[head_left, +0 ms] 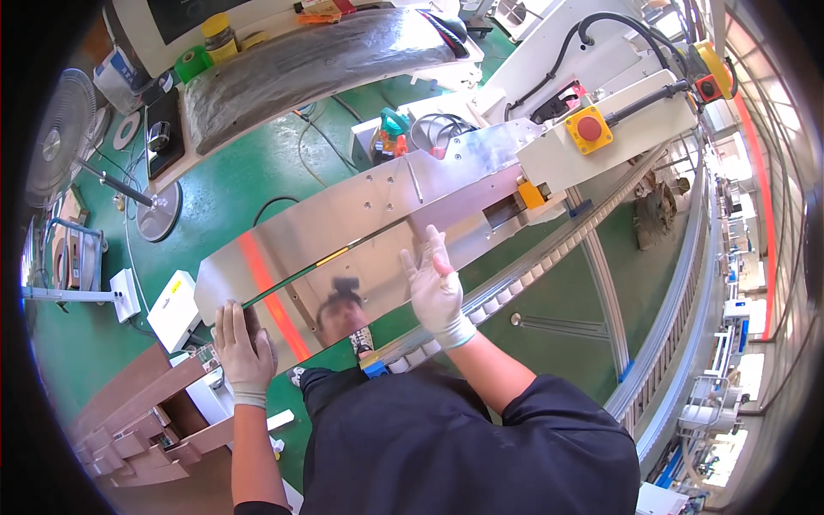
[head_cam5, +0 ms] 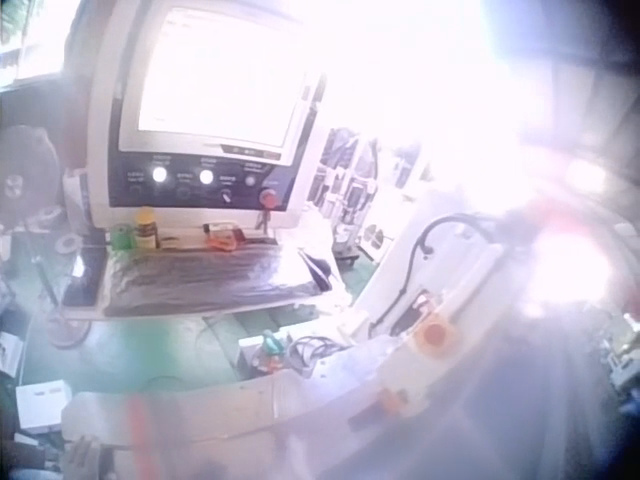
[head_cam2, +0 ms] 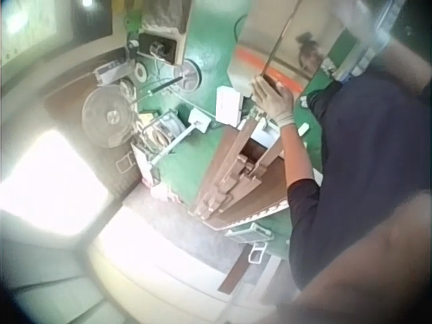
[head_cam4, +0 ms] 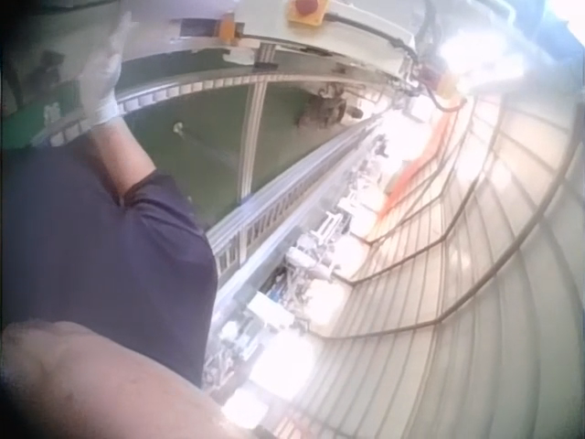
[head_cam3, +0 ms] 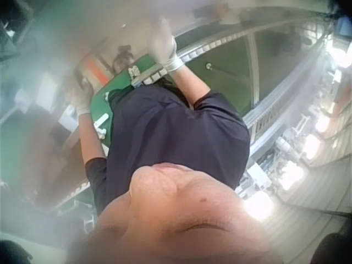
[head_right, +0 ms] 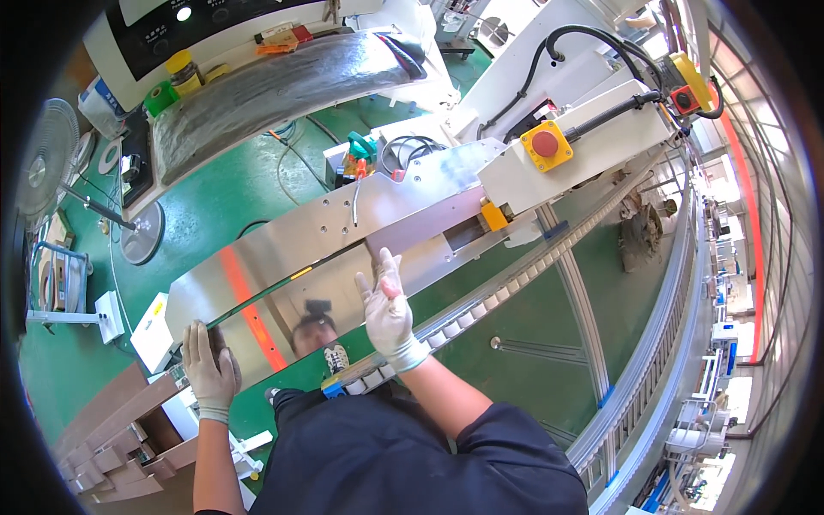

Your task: The person places long wooden boards one by one into an automated woodworking machine for processing.

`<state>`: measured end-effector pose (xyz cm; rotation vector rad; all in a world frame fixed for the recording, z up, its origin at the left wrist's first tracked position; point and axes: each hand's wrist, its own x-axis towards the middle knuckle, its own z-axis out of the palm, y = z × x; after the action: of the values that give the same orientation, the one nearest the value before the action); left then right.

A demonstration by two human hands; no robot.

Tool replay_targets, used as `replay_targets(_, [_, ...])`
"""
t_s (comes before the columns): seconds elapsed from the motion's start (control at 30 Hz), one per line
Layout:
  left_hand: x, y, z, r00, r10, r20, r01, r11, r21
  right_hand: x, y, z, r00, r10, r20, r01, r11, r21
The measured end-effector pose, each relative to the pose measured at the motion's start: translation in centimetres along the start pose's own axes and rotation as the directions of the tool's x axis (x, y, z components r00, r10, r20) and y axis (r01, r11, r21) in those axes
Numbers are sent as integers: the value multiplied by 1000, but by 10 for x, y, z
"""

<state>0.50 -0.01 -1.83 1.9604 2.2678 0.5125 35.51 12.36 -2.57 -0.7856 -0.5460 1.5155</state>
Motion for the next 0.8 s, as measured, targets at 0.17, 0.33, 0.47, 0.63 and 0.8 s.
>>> replay_targets(0.17, [8,-1,0,998,56,-7,-56,998,13,32,-35,-38,999,-23,-32,23,1000,-17])
replay_targets(0.33, [5,-9,0,1000,29,-5,-29,999,23,75,-46,-48,924,-89,-371,119,991,60])
replay_targets(0.47, [-17,-8,0,995,33,-89,-28,998,53,80,-24,-26,900,-88,-426,2,980,-197])
replay_targets(0.63, [-80,-31,-54,986,63,-155,-103,959,-263,34,16,-35,889,-339,309,423,345,-838])
replay_targets(0.8, [-215,-133,-108,839,-396,-375,348,918,-190,-16,47,54,964,-50,262,263,347,-900])
